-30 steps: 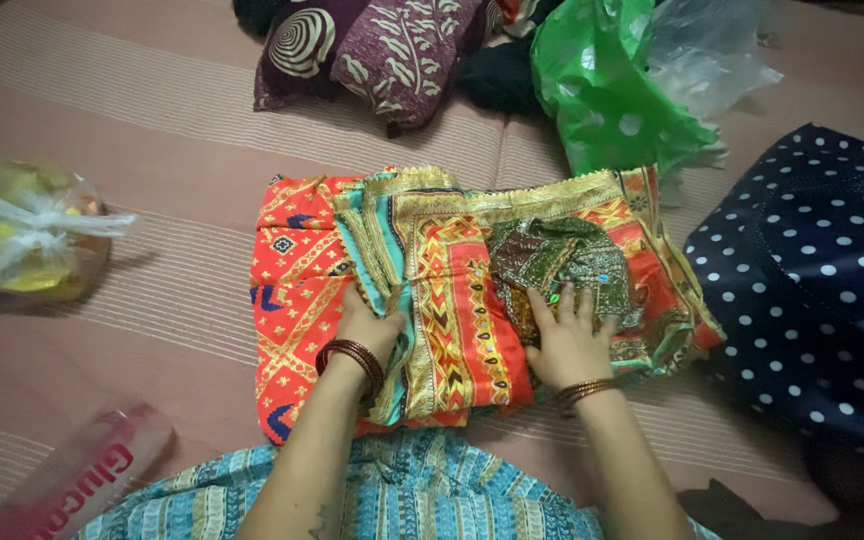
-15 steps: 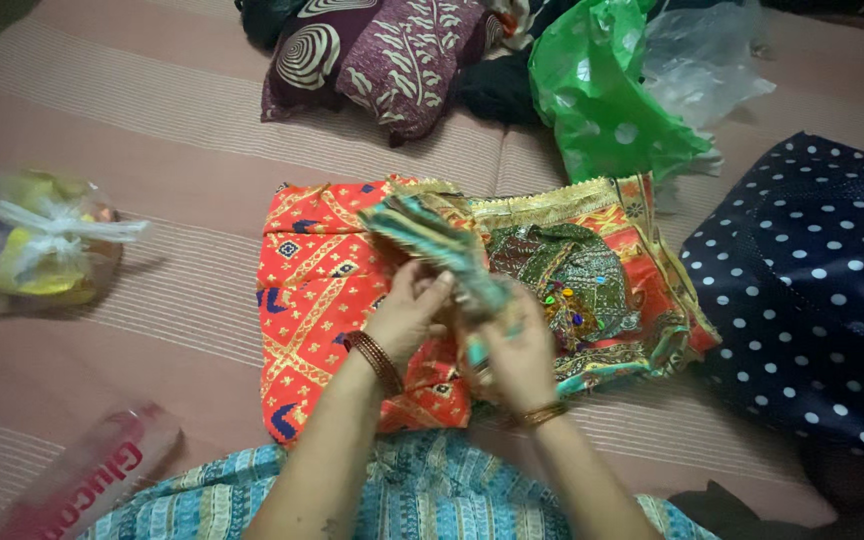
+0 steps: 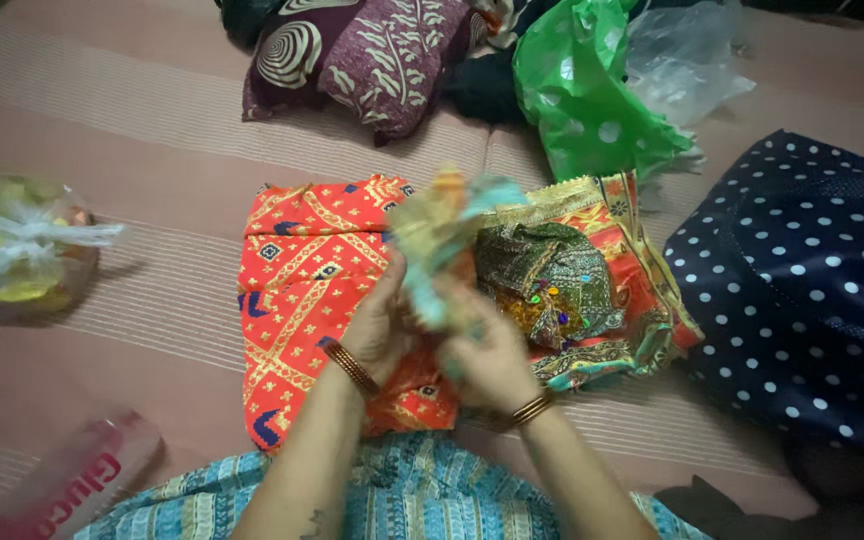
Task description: The person folds a colorful patterned cloth and places it on the bed. They then open a polka-dotted bag and place a charger and a small pink pouch inside.
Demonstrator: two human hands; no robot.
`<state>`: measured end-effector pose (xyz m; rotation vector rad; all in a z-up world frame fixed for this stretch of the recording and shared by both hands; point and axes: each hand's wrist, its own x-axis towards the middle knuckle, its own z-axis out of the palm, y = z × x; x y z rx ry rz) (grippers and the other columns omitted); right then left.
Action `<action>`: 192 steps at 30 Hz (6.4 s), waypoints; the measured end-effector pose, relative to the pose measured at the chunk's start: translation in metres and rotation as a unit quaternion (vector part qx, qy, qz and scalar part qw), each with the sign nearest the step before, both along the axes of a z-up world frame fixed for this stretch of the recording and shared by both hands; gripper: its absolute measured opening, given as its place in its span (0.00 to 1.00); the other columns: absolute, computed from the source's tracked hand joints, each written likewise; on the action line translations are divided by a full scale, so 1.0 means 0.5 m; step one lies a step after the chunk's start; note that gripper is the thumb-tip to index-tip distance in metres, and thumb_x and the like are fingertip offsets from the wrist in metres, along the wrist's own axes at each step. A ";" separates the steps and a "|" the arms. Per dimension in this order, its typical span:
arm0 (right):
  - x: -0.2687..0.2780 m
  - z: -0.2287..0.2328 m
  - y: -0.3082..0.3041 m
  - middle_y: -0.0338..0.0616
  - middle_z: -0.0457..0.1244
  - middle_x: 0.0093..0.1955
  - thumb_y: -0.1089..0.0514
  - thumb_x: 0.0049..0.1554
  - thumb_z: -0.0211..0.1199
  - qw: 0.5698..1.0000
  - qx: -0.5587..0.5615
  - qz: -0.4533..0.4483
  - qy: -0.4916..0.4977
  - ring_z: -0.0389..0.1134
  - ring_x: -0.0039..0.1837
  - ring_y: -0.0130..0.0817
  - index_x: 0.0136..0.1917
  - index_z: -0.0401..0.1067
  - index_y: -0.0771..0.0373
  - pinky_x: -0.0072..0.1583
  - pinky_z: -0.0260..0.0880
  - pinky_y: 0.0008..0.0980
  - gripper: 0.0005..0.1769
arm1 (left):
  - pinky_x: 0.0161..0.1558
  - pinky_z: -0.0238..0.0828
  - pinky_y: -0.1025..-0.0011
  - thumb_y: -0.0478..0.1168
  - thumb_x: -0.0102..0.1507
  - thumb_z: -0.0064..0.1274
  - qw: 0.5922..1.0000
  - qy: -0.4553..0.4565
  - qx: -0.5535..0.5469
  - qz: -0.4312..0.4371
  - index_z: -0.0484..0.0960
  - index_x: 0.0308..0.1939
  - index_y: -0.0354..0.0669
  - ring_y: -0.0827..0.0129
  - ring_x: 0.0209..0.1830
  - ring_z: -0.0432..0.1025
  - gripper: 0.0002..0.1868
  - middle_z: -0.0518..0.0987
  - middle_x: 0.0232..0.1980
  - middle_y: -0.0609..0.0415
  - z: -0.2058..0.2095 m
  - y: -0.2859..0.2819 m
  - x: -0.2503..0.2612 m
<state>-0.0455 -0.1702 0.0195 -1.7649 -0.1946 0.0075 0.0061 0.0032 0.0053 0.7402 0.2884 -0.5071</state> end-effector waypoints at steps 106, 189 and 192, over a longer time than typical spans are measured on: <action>-0.056 0.040 0.221 0.43 0.61 0.72 0.54 0.61 0.65 0.964 0.143 0.195 0.111 0.62 0.70 0.28 0.77 0.60 0.61 0.71 0.63 0.32 0.34 | 0.54 0.72 0.45 0.46 0.60 0.51 0.591 -0.121 0.788 -0.122 0.61 0.75 0.66 0.38 0.50 0.77 0.37 0.82 0.48 0.34 0.204 0.223 -0.032; 0.124 -0.168 -0.250 0.72 0.45 0.76 0.44 0.46 0.80 0.826 -0.208 -0.521 0.046 0.46 0.77 0.65 0.76 0.44 0.66 0.71 0.50 0.59 0.60 | 0.71 0.56 0.53 0.51 0.59 0.62 0.739 -0.098 0.648 0.157 0.40 0.79 0.34 0.39 0.73 0.58 0.57 0.56 0.76 0.28 -0.163 0.222 -0.023; 0.131 -0.176 -0.268 0.68 0.54 0.71 0.56 0.49 0.76 0.858 0.107 -0.500 0.060 0.59 0.63 0.51 0.74 0.52 0.64 0.61 0.61 0.48 0.48 | 0.70 0.60 0.54 0.48 0.58 0.64 0.753 -0.034 0.647 0.119 0.44 0.78 0.36 0.41 0.70 0.63 0.55 0.62 0.72 0.29 -0.124 0.226 -0.021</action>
